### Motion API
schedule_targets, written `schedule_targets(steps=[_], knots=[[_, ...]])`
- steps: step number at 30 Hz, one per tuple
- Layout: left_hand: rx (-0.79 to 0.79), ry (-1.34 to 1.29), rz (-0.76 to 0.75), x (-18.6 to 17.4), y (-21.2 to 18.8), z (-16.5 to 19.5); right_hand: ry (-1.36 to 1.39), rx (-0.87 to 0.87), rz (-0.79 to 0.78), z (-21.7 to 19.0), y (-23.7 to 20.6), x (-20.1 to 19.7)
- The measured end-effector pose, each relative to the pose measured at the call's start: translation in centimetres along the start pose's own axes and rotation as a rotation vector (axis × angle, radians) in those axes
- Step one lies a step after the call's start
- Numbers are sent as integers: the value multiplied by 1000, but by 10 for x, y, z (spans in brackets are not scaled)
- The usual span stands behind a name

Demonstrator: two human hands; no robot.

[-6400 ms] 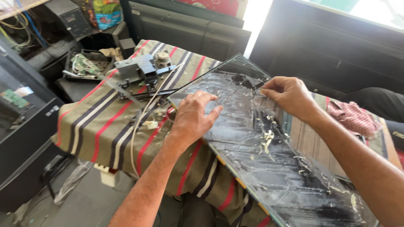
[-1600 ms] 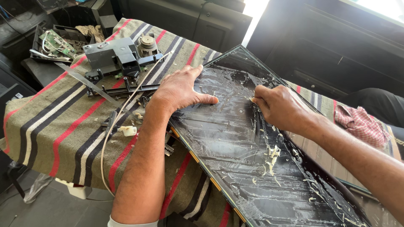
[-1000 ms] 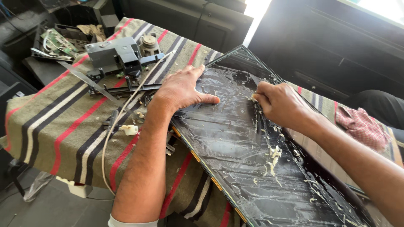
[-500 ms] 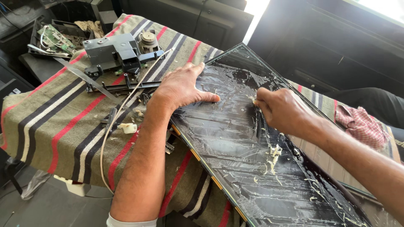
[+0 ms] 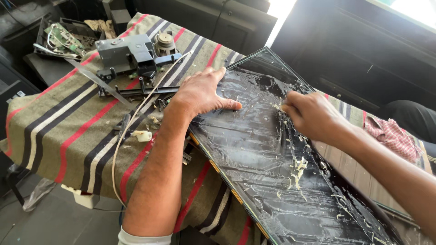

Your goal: The person holds a flat-screen panel steady on a workbench with one hand while scraping dried adhesive residue off the screen surface with a small scraper held in the other hand, working across the panel a section at a time. They briefly set the panel aside to handle a small component, then resume scraping the screen.

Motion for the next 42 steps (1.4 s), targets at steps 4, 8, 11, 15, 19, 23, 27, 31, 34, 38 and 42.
schedule_targets(steps=[4, 8, 11, 15, 19, 23, 27, 31, 34, 38, 42], knots=[[-9, 9, -23, 1, -1, -2, 9, 56, 0, 1, 21, 7], [1, 16, -31, 4, 1, 1, -58, -54, 2, -5, 12, 4], [-11, 12, -34, 5, 2, -1, -51, -75, -18, -7, 4, 6], [8, 18, -16, 2, 0, 1, -64, 64, -98, 8, -13, 12], [-3, -5, -47, 4, -2, 2, -173, -121, -62, -5, -33, 10], [-4, 10, -28, 2, 0, 0, -97, 0, -123, 9, -47, 8], [8, 10, -3, 3, 0, 0, 10, 22, -12, 9, -25, -1], [-1, -7, -38, 6, 0, 0, 70, 48, 74, 5, 10, -4], [-14, 14, -45, 5, 2, -2, 35, 21, 39, -1, 19, 3], [-1, 3, -19, 5, 2, 0, 13, -4, 9, 0, 7, 6], [-14, 11, -31, 6, 1, -1, 58, -81, 7, 0, -10, 7]])
Point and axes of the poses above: each hand's wrist, its own y-axis towards the middle knuckle, its own x-axis out of the palm, z = x × y, the point moved 9 cm from there along y, towards the middle knuckle, and after that the axes turned 14 degrees about y, right-handed, at the moved point
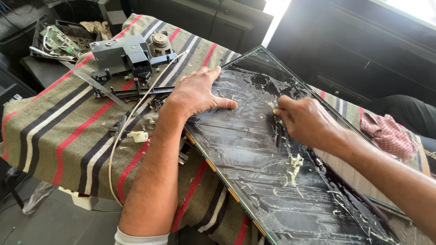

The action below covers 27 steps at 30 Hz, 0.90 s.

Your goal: The person holds a flat-screen panel steady on a workbench with one hand while scraping dried adhesive residue off the screen surface with a small scraper held in the other hand, working across the panel a section at a time. They briefly set the panel aside to handle a small component, then resume scraping the screen.

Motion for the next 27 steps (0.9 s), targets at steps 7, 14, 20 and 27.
schedule_targets(steps=[7, 14, 20, 27], knots=[[41, -6, 41, -9, -1, 3, -164, 56, -88, 5, -41, 3], [18, -12, 25, -4, -2, 1, -31, -1, -33, -5, -36, -8], [13, -23, 0, -3, 1, 2, 44, 178, 73, 8, 19, -12], [18, -15, 16, -1, 0, 1, -26, -1, 30, -7, 8, -4]])
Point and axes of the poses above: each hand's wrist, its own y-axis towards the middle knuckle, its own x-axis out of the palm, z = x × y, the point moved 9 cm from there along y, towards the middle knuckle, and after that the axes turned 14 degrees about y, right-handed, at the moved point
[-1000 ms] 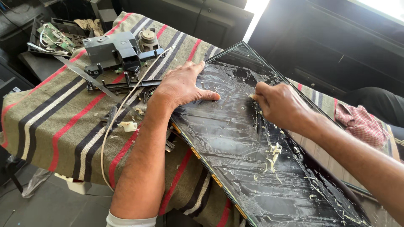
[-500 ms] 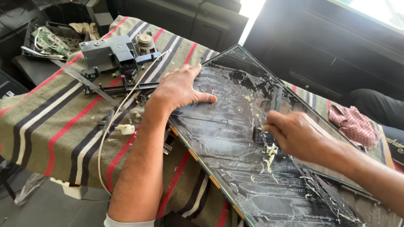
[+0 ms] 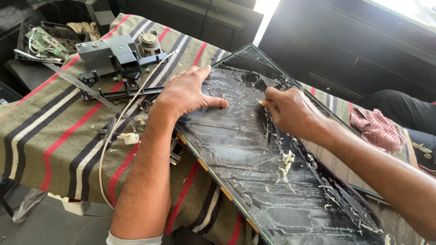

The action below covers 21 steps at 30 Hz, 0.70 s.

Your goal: The person holds a flat-screen panel steady on a workbench with one hand while scraping dried adhesive residue off the screen surface with a small scraper held in the other hand, working across the panel a section at a time. They briefly set the panel aside to handle a small component, then resume scraping the screen.

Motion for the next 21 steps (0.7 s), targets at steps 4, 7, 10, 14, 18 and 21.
schedule_targets(steps=[4, 7, 10, 14, 18, 21], knots=[[-21, 9, -18, 0, 0, 1, -38, -76, -28, -3, -14, 2], [-8, 10, -8, -3, 0, 2, -84, 69, -152, 12, -28, 11], [2, 11, 4, -4, -2, 3, -161, -29, -131, 4, -41, 8], [-7, 2, -8, -2, -3, 1, -127, 3, -184, 4, -67, 9], [-5, 4, -8, -2, -1, 0, -14, 32, -174, 0, -84, -1], [13, 11, 20, -5, -2, 2, 11, 74, -105, 3, -66, -6]])
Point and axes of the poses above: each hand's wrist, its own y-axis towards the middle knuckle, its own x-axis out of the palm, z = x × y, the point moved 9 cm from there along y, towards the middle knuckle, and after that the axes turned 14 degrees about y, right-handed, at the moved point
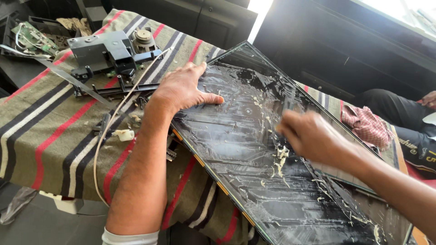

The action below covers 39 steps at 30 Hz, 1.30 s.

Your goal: The person holds a flat-screen panel steady on a workbench with one hand while scraping dried adhesive residue off the screen surface with a small scraper held in the other hand, working across the panel a section at a time. They briefly set the panel aside to handle a small component, then resume scraping the screen.

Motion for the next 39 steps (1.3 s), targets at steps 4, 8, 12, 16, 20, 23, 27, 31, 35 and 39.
schedule_targets(steps=[4, 8, 12, 16, 20, 23, 27, 31, 35, 39], knots=[[-8, -11, -16, 0, 1, 1, 11, 185, 102, 19, 33, -6], [-21, -26, -10, 0, -2, -1, -20, -13, 98, 3, 31, 3], [-28, -4, -12, 1, 0, 0, -43, -59, 89, -1, 18, 6], [-32, -8, -20, 3, -1, -1, -26, 25, 40, 6, 11, 9], [-10, -9, -2, 2, 0, 1, -58, -27, 15, -3, -5, 12], [-9, -1, -2, 2, 0, 0, -59, -25, -39, -4, -13, 11], [0, -15, -1, 3, 1, 0, 27, 65, -1, 4, -2, 4], [-11, -3, 0, 2, 0, -2, 70, 206, 146, 20, 19, -6], [-18, 4, -12, 2, 2, -2, 44, 41, 150, 8, 26, -3], [-5, -8, 3, 2, 0, 1, 7, 1, 128, 3, 23, 5]])
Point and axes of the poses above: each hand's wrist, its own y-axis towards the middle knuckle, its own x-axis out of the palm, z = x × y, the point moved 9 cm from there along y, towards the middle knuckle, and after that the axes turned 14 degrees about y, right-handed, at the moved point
